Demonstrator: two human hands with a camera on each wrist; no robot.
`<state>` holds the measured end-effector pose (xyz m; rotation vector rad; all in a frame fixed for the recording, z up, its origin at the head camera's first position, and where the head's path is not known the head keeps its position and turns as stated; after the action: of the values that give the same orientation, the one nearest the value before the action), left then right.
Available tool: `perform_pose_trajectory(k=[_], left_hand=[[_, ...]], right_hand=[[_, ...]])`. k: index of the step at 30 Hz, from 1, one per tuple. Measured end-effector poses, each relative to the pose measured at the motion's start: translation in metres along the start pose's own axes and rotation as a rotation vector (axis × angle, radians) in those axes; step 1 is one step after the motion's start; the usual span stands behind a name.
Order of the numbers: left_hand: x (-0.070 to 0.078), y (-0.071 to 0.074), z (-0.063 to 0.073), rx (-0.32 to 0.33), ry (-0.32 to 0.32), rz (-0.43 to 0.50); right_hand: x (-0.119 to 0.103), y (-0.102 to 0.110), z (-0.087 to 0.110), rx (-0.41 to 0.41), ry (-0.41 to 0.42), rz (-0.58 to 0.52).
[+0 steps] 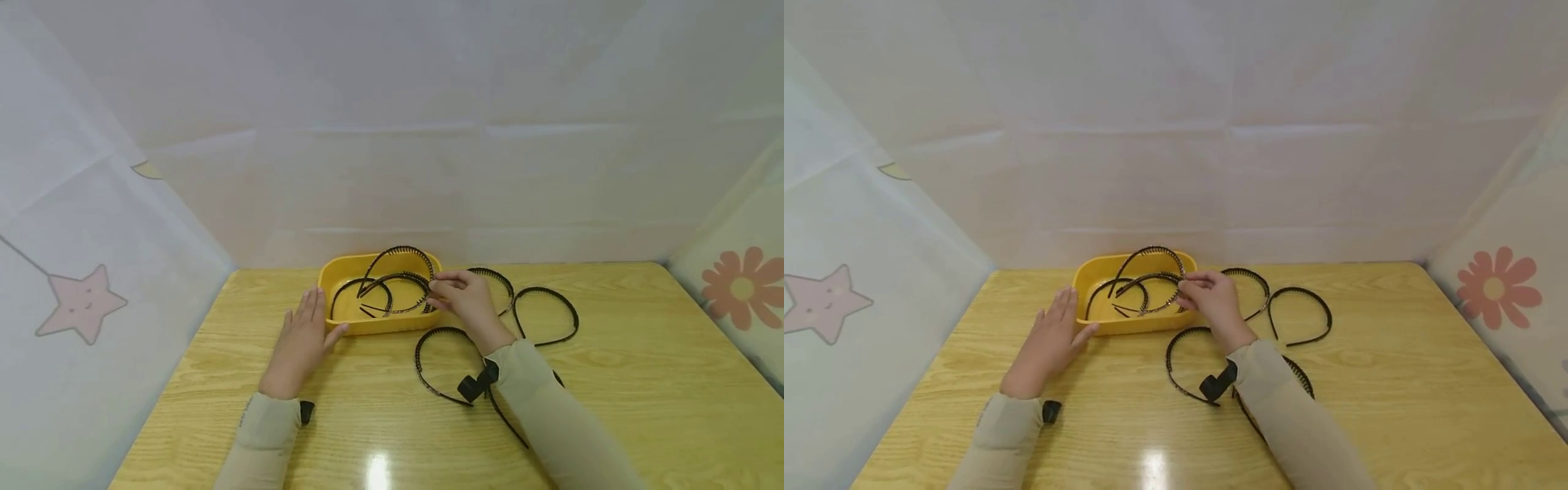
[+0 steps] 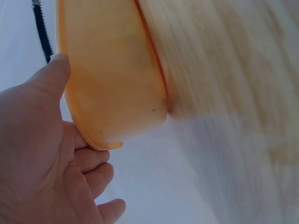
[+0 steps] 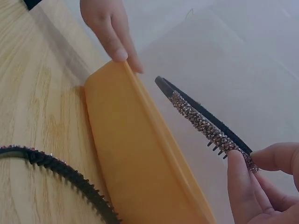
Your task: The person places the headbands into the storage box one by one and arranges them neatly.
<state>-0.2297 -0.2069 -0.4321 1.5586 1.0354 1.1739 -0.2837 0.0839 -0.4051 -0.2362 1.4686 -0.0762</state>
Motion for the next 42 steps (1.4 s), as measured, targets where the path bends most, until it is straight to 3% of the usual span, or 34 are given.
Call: perform_pose_trajectory(k=[10, 21, 31, 42], left_hand=[[0.000, 0.000, -0.001, -0.012, 0.005, 0.001], [0.001, 0.002, 0.000, -0.012, 0.008, 0.010], [0.001, 0.004, 0.000, 0.003, 0.000, 0.010], [-0.001, 0.000, 0.000, -0.016, 0.004, 0.016]], right_hand=[[0.012, -0.008, -0.014, 0.030, 0.027, 0.066], [0.018, -0.015, -0.017, 0.078, 0.092, 0.234], [0.017, -0.017, -0.016, 0.066, 0.118, 0.380], [0.014, -0.009, -0.013, 0.087, 0.133, 0.401]])
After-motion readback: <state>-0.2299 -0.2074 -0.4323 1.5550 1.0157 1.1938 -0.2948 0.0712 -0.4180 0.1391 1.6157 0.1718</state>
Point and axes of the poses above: each hand's wrist, its own z-axis away from the middle knuckle, its own y-axis out of the back of the hand, x = y × z, the point moved 4 cm from there along -z, towards the middle knuckle, and after that the axes turned 1 degree about -z, right-handed, at the moved point
